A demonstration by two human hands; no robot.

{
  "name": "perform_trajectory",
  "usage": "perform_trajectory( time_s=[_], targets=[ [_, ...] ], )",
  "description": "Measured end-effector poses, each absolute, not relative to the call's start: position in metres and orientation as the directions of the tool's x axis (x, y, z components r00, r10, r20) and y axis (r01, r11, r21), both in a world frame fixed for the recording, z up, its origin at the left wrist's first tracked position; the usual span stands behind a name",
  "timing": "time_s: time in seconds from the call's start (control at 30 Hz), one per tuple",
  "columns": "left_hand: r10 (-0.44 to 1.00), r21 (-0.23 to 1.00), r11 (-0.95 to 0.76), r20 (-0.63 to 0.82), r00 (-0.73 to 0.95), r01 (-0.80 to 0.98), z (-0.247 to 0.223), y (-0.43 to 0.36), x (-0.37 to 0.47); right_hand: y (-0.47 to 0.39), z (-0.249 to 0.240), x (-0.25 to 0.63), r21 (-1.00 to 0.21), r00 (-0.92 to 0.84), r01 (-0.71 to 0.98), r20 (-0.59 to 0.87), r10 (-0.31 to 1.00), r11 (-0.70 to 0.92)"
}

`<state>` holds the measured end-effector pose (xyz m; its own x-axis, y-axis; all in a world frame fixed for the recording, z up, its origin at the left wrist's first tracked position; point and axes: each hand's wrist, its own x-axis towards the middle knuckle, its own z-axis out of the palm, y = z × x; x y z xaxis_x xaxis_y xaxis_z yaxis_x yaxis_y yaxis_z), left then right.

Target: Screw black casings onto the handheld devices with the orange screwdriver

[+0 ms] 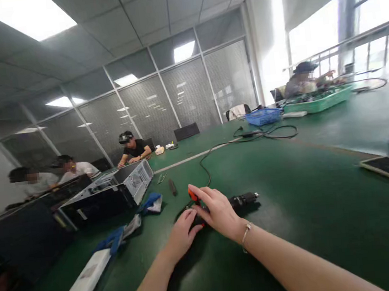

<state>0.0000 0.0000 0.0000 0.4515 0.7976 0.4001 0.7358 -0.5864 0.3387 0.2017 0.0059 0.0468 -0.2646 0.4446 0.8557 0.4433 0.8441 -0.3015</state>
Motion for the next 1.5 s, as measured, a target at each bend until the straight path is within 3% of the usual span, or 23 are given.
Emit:
perform_trajectory(
  time_s=[0.2, 0.6, 0.87, 1.07, 1.3, 1.5],
  targets=[
    [0.806, 0.344, -0.576, 0.391, 0.444, 0.742, 0.005, 0.001, 0.002, 0.012, 0.044, 0.201, -0.373, -0.229, 0.414, 0.84, 0.492, 0.83],
    [0.814, 0.348, -0.569, 0.369, 0.449, 0.746, 0.008, -0.001, 0.003, 0.013, 0.039, 0.2, -0.369, -0.186, 0.447, 0.853, 0.488, 0.815],
    [0.816, 0.339, -0.563, 0.376, 0.44, 0.754, 0.011, -0.002, 0.003, 0.01, 0.045, 0.202, -0.288, -0.188, 0.459, 0.893, 0.409, 0.841],
    [0.821, 0.347, -0.559, 0.361, 0.443, 0.753, 0.01, -0.002, 0.005, 0.018, 0.039, 0.204, -0.334, -0.125, 0.43, 0.898, 0.422, 0.839],
    [0.825, 0.343, -0.55, 0.363, 0.433, 0.762, 0.011, -0.001, 0.007, 0.037, 0.037, 0.208, -0.522, 0.105, 0.377, 0.845, 0.524, 0.765],
    [0.824, 0.349, -0.552, 0.367, 0.431, 0.758, 0.01, -0.001, 0.006, 0.05, 0.038, 0.2, -0.558, 0.019, 0.364, 0.805, 0.593, 0.746]
  ],
)
